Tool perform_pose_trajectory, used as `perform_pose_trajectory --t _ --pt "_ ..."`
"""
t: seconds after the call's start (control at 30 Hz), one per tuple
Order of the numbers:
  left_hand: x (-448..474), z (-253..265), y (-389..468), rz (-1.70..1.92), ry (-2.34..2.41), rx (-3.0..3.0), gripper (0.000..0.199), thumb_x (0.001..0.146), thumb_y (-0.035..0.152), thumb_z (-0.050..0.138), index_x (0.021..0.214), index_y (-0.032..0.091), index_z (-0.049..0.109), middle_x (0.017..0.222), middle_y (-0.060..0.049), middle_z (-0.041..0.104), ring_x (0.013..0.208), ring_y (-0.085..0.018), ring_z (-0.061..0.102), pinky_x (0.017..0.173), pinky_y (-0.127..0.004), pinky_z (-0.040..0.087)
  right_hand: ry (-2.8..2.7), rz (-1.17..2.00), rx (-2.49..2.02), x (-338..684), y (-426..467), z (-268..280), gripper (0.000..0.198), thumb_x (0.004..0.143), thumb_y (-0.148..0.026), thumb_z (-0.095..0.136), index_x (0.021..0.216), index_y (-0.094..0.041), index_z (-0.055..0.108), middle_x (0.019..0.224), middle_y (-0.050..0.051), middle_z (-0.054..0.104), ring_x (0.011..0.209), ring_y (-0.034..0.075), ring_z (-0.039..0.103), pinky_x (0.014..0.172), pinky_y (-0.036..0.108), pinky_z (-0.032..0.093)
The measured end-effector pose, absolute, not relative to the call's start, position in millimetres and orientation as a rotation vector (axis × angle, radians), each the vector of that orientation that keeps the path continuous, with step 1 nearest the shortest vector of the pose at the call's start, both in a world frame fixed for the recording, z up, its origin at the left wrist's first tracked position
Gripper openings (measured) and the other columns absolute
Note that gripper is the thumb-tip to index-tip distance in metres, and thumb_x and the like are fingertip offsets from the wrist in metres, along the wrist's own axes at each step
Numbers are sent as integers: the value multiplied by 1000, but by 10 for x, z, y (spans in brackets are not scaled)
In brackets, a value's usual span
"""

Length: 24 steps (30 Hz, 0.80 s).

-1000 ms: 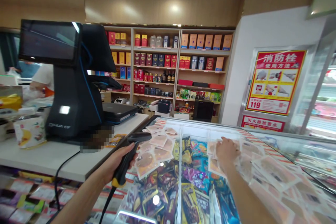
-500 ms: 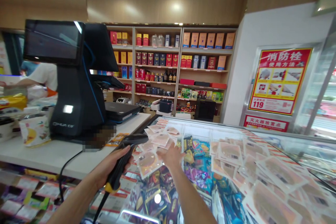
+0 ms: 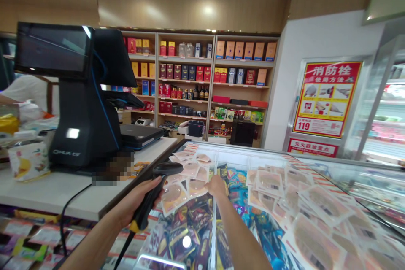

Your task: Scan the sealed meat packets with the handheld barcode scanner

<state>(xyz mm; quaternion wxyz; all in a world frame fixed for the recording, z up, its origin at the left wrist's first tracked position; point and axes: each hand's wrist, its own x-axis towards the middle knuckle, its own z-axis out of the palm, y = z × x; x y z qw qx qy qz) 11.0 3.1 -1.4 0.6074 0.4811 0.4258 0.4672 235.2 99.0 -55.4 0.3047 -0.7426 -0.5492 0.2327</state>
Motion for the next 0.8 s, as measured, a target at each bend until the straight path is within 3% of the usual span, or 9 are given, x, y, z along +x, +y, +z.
perform_pose_trajectory --t 0.07,0.2,0.33,0.43,0.6,0.67,0.8 --pt "159 11 15 1071 980 1104 30 67 45 51 69 15 45 52 2 50 41 -6 44 39 -18 34 -1380 703 -1925 2446 1005 -553 5 53 -13 52 50 -16 49 55 3 56 67 18 57 51 23 40" --pt "241 61 -26 1061 964 1103 29 67 43 51 71 15 46 53 3 50 41 -6 44 39 -18 34 -1254 884 -1842 2707 922 -462 5 60 -15 45 58 -17 49 47 -2 50 46 10 51 44 22 42" --pt "327 90 -43 1026 924 1128 30 67 44 51 71 15 46 52 3 49 40 -6 43 38 -18 32 -1177 1003 -1762 3034 798 -392 6 61 -14 44 64 -16 50 51 -2 53 46 8 51 47 22 45" --pt "413 80 -20 1013 908 1138 29 67 44 50 72 15 45 52 4 49 41 -6 43 39 -18 32 -1162 1049 -1764 3173 755 -416 4 59 -19 50 58 -15 51 50 0 54 46 10 51 45 23 44" --pt "516 23 34 972 900 1165 30 67 45 49 68 16 42 53 3 49 42 -7 43 40 -19 33 -1204 1120 -1801 3177 746 -497 14 46 -17 60 43 -15 46 33 -4 40 39 11 44 37 23 36" --pt "527 10 39 965 901 1172 30 68 45 49 68 16 42 54 3 49 42 -7 44 40 -19 33 -1207 1147 -1708 3189 758 -526 10 47 -19 59 51 -16 50 39 -3 47 45 13 50 42 24 38" --pt "548 27 22 956 896 1173 30 68 45 48 69 16 43 54 3 49 43 -7 44 40 -19 33 -1058 971 -1443 3295 839 -612 21 55 -32 50 71 -19 50 63 -1 59 64 16 55 52 25 42"
